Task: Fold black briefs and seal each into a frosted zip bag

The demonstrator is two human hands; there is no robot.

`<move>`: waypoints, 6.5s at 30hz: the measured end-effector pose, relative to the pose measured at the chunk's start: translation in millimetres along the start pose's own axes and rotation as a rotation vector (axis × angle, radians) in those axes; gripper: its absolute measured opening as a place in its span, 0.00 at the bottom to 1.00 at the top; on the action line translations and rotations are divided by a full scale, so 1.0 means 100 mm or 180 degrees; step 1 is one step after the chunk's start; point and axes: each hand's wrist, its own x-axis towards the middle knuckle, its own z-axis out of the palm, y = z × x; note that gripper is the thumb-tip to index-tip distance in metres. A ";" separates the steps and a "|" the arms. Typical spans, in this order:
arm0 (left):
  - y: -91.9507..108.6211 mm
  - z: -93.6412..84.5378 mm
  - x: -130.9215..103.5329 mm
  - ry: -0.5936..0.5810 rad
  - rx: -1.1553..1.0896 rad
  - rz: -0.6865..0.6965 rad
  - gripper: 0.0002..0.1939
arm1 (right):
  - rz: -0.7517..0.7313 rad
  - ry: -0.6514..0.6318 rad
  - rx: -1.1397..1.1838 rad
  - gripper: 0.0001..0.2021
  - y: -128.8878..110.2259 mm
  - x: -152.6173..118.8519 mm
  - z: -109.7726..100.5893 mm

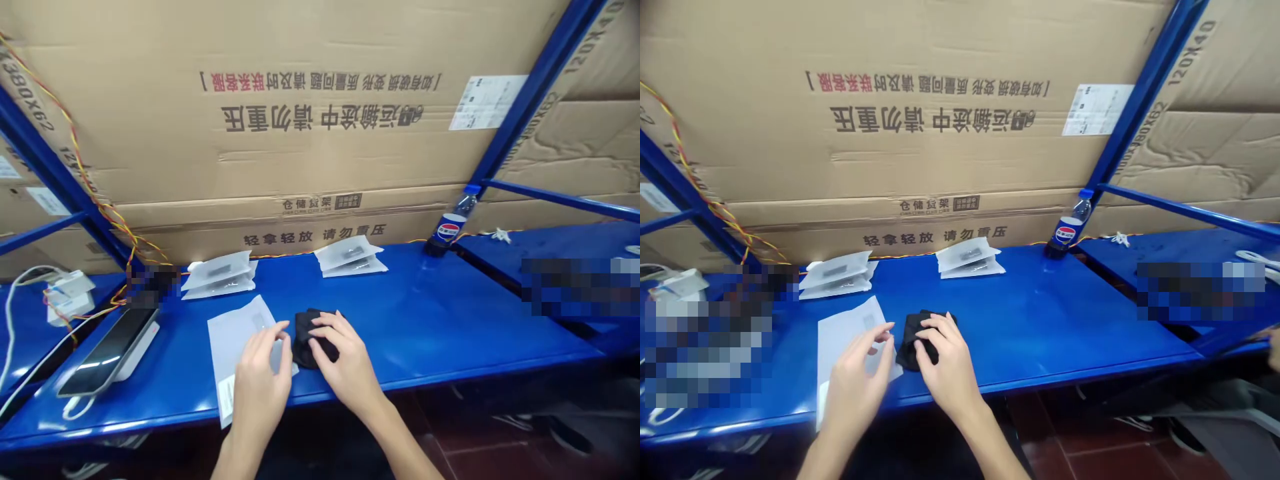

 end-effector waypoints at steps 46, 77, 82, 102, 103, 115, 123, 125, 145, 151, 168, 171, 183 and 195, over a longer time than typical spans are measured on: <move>-0.09 -0.69 0.04 -0.2060 -0.0720 0.0034 0.10 | 0.1229 -0.0678 0.0695 0.19 0.69 -0.48 -1.93; -0.50 0.85 1.61 -0.2069 -0.1164 -0.0106 0.24 | 0.0983 -0.0218 -0.0160 0.25 1.54 0.99 -1.17; -0.21 0.41 1.49 -0.1703 -0.1080 0.0216 0.15 | 0.0925 -0.0128 0.0109 0.21 1.22 0.85 -1.38; -0.46 -0.61 -0.06 -0.0702 -0.0327 0.1159 0.06 | 0.0843 -0.0629 -0.0287 0.11 0.85 -0.56 -1.84; -0.46 -0.59 0.03 -0.0668 -0.0362 0.0806 0.07 | 0.1001 -0.0392 -0.0197 0.13 0.85 -0.47 -1.81; -0.64 -0.07 0.76 -0.0742 0.0299 0.0017 0.14 | 0.1293 0.0053 -0.1024 0.24 1.15 0.18 -1.25; -0.36 -0.07 0.39 -0.0416 0.0168 0.0981 0.11 | 0.1320 -0.0091 -0.1145 0.15 1.13 0.30 -1.38; -0.30 -0.03 0.30 -0.0337 -0.0005 0.1373 0.09 | 0.1416 0.0007 -0.1188 0.14 1.11 0.40 -1.55; -0.29 0.09 0.07 -0.0366 -0.0179 0.1537 0.10 | 0.1152 0.0772 -0.2259 0.22 0.74 -0.06 -0.79; -0.29 0.08 0.05 -0.0220 -0.0239 0.1427 0.10 | 0.1868 0.0850 -0.1493 0.12 0.50 0.23 -0.90; -0.69 -0.42 0.06 0.0850 0.1511 0.0079 0.14 | -0.0700 0.0055 -0.1282 0.20 -0.01 0.04 0.06; -0.88 -0.43 0.08 0.0253 0.2316 -0.0367 0.27 | -0.0670 -0.0767 -0.1556 0.34 0.06 0.06 0.00; -0.67 -0.39 0.06 -0.0864 0.2046 -0.0459 0.18 | -0.1154 -0.1339 -0.1682 0.48 0.13 -0.45 -0.32; -0.67 -0.63 -0.32 -0.1120 0.1252 0.0851 0.19 | 0.0217 0.0276 0.0336 0.21 0.16 -0.70 -0.55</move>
